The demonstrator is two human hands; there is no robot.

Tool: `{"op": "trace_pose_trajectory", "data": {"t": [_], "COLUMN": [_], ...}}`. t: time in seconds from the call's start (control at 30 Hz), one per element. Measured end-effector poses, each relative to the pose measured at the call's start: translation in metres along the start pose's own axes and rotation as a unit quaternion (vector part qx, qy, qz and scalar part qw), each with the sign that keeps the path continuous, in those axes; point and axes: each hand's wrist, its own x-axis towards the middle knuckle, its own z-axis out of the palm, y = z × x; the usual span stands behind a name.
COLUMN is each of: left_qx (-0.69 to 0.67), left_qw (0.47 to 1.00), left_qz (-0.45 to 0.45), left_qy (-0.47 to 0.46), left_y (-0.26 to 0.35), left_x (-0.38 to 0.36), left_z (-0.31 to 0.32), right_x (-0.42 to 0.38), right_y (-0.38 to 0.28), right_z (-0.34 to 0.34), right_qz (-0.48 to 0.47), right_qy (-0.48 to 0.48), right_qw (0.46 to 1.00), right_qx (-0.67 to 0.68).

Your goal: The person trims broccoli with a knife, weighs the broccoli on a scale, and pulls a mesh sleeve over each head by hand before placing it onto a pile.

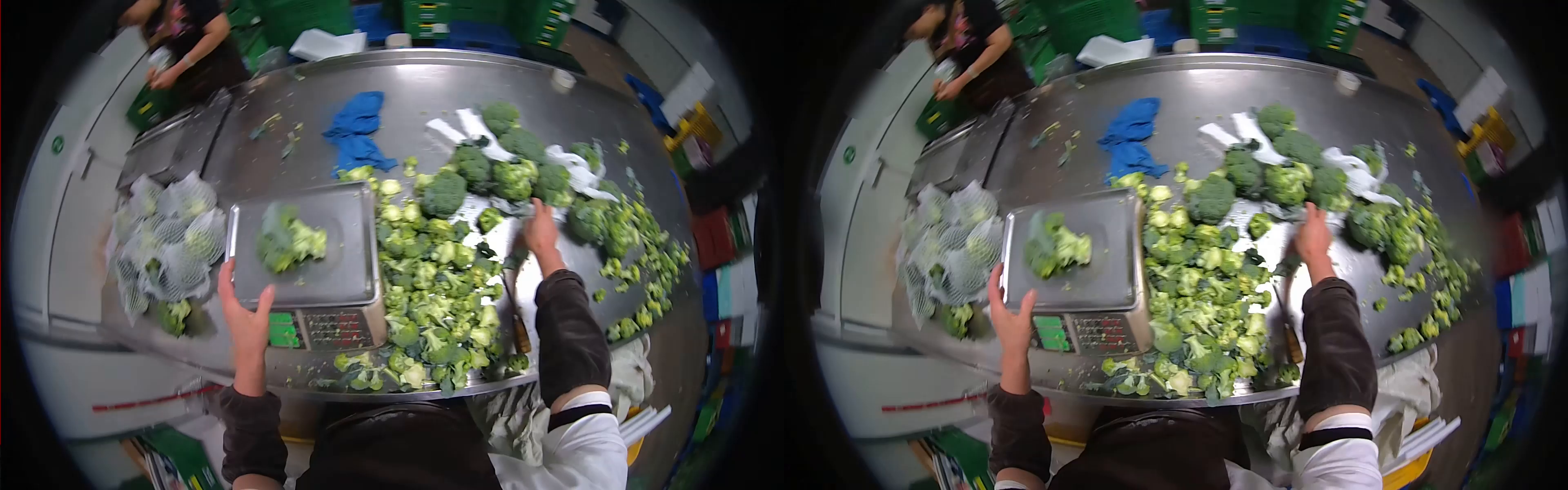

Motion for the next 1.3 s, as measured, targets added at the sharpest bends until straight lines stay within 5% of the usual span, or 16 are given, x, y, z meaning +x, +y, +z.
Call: {"op": "trace_pose_trajectory", "data": {"t": [0.13,0.23,0.37,0.57,0.63,0.7,0.8,0.87,0.93,1.03,1.13,1.23,1.3], "left_qx": [-0.011,-0.026,-0.141,-0.150,-0.184,-0.180,-0.229,-0.282,-0.314,-0.358,-0.522,-0.496,-0.458], "left_qw": [1.000,0.999,0.988,0.961,0.947,0.939,0.920,0.888,0.874,0.846,0.756,0.785,0.822], "left_qz": [-0.003,0.030,-0.018,0.108,0.075,0.087,0.021,-0.034,-0.068,-0.106,-0.213,-0.221,-0.196], "left_qy": [0.018,0.008,-0.062,-0.208,-0.251,-0.280,-0.317,-0.361,-0.365,-0.382,-0.333,-0.299,-0.274], "left_y": [0.020,0.032,0.069,0.105,0.112,0.115,0.113,0.107,0.107,0.111,0.117,0.101,0.096], "left_x": [-0.026,-0.038,-0.051,-0.058,-0.069,-0.073,-0.076,-0.077,-0.079,-0.074,-0.064,-0.061,-0.063], "left_z": [-0.010,0.005,0.039,0.092,0.103,0.106,0.108,0.120,0.137,0.158,0.164,0.158,0.148], "right_x": [0.008,-0.002,-0.005,0.016,0.023,0.020,-0.021,-0.042,-0.058,-0.103,-0.140,-0.154,-0.152], "right_y": [-0.009,-0.018,0.000,0.014,0.011,0.030,-0.017,-0.030,-0.037,-0.088,-0.133,-0.147,-0.152], "right_z": [-0.009,-0.043,-0.032,-0.011,-0.020,-0.028,-0.097,-0.115,-0.110,-0.115,-0.121,-0.110,-0.117], "right_qz": [0.003,-0.150,-0.180,-0.242,-0.227,-0.334,-0.301,-0.186,-0.128,-0.135,-0.093,-0.051,-0.105], "right_qy": [-0.068,0.005,-0.056,-0.051,-0.192,-0.077,-0.071,0.084,-0.079,-0.177,-0.260,-0.325,-0.275], "right_qw": [0.997,0.989,0.981,0.962,0.939,0.939,0.941,0.919,0.892,0.822,0.720,0.695,0.765], "right_qx": [-0.043,-0.003,-0.042,-0.118,-0.172,-0.007,0.139,0.338,0.426,0.525,0.637,0.640,0.572]}}
